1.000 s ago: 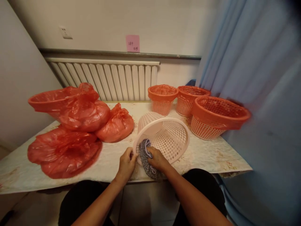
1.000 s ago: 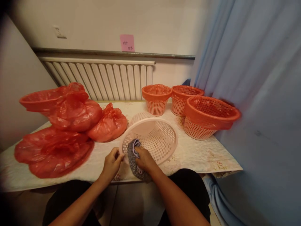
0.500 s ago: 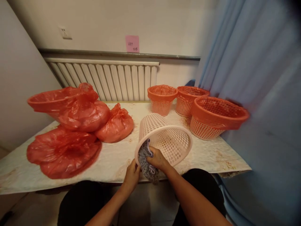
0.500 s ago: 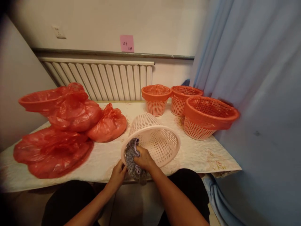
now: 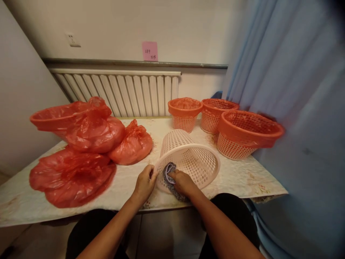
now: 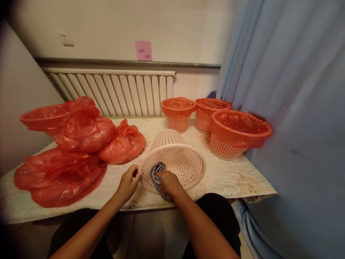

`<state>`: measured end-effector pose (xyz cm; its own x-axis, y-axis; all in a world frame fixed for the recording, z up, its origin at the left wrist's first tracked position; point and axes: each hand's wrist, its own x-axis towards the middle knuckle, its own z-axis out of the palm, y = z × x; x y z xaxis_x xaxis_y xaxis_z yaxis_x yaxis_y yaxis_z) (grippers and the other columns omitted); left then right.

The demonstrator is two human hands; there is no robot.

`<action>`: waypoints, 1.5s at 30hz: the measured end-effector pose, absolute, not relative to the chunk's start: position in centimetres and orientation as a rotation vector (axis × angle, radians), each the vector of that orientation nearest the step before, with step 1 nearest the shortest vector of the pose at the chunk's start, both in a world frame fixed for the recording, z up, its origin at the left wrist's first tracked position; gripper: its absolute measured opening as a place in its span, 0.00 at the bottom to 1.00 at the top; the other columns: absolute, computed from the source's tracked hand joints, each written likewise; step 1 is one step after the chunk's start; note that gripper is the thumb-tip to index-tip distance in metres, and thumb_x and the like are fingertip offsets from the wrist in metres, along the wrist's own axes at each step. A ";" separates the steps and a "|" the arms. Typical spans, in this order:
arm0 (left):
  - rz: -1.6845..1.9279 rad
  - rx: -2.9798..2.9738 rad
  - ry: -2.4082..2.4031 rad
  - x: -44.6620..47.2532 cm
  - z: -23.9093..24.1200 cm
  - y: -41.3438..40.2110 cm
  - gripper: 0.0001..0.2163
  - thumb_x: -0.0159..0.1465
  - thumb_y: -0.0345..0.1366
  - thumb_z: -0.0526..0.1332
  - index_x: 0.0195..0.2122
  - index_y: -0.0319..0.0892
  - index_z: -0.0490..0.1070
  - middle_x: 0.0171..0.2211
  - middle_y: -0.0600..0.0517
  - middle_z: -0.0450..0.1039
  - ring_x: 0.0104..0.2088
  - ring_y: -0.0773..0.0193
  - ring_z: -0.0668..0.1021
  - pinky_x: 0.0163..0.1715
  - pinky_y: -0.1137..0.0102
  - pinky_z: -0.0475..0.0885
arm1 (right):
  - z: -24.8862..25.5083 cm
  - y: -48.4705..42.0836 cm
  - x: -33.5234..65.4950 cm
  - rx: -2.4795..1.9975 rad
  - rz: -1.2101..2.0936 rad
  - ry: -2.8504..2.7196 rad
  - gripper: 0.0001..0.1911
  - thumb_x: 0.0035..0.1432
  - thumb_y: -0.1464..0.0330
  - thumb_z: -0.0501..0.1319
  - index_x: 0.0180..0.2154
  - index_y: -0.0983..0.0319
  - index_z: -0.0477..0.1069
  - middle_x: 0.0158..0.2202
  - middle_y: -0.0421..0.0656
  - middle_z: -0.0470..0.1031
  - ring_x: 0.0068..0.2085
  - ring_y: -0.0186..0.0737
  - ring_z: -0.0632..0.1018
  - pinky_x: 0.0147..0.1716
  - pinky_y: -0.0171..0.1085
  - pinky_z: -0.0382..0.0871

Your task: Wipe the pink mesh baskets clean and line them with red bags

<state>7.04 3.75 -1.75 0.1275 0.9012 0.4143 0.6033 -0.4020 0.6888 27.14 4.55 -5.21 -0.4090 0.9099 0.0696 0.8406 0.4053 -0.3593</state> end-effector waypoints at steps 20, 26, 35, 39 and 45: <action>1.209 2.131 1.444 8.1 -2.8 2.0 0.06 0.63 0.33 0.51 0.33 0.44 0.67 0.30 0.52 0.72 0.32 0.61 0.74 0.33 0.70 0.67 | 3.6 -0.6 26.1 -1.055 -0.308 -1.922 0.27 0.54 0.77 0.55 0.53 0.52 0.70 0.61 0.47 0.59 0.57 0.53 0.62 0.55 0.52 0.60; 1.160 2.096 1.452 7.4 -3.6 2.0 0.08 0.65 0.39 0.52 0.31 0.44 0.64 0.25 0.56 0.66 0.26 0.63 0.70 0.28 0.71 0.64 | 4.3 0.8 25.7 -1.169 -0.257 -1.973 0.25 0.59 0.75 0.55 0.56 0.51 0.68 0.61 0.45 0.62 0.54 0.52 0.62 0.55 0.50 0.58; 1.129 2.047 1.424 6.3 -4.7 1.7 0.07 0.65 0.38 0.51 0.32 0.44 0.64 0.27 0.55 0.66 0.29 0.63 0.70 0.31 0.71 0.63 | 6.3 2.8 29.7 -1.397 -0.488 -1.746 0.14 0.60 0.72 0.55 0.46 0.59 0.73 0.41 0.49 0.69 0.41 0.47 0.63 0.42 0.42 0.60; 1.145 2.043 1.398 6.3 -4.9 1.8 0.07 0.65 0.38 0.51 0.30 0.44 0.63 0.27 0.56 0.65 0.29 0.63 0.70 0.31 0.71 0.63 | 5.8 3.2 31.6 -1.461 -0.499 -1.653 0.11 0.60 0.68 0.56 0.43 0.62 0.72 0.38 0.48 0.68 0.41 0.46 0.63 0.43 0.42 0.59; 1.157 2.004 1.385 6.0 -5.2 1.7 0.08 0.64 0.38 0.51 0.30 0.44 0.63 0.26 0.56 0.66 0.28 0.63 0.70 0.30 0.71 0.64 | 2.4 4.2 35.1 -1.556 -0.428 -1.392 0.07 0.52 0.67 0.59 0.35 0.61 0.68 0.35 0.44 0.68 0.40 0.46 0.67 0.42 0.42 0.61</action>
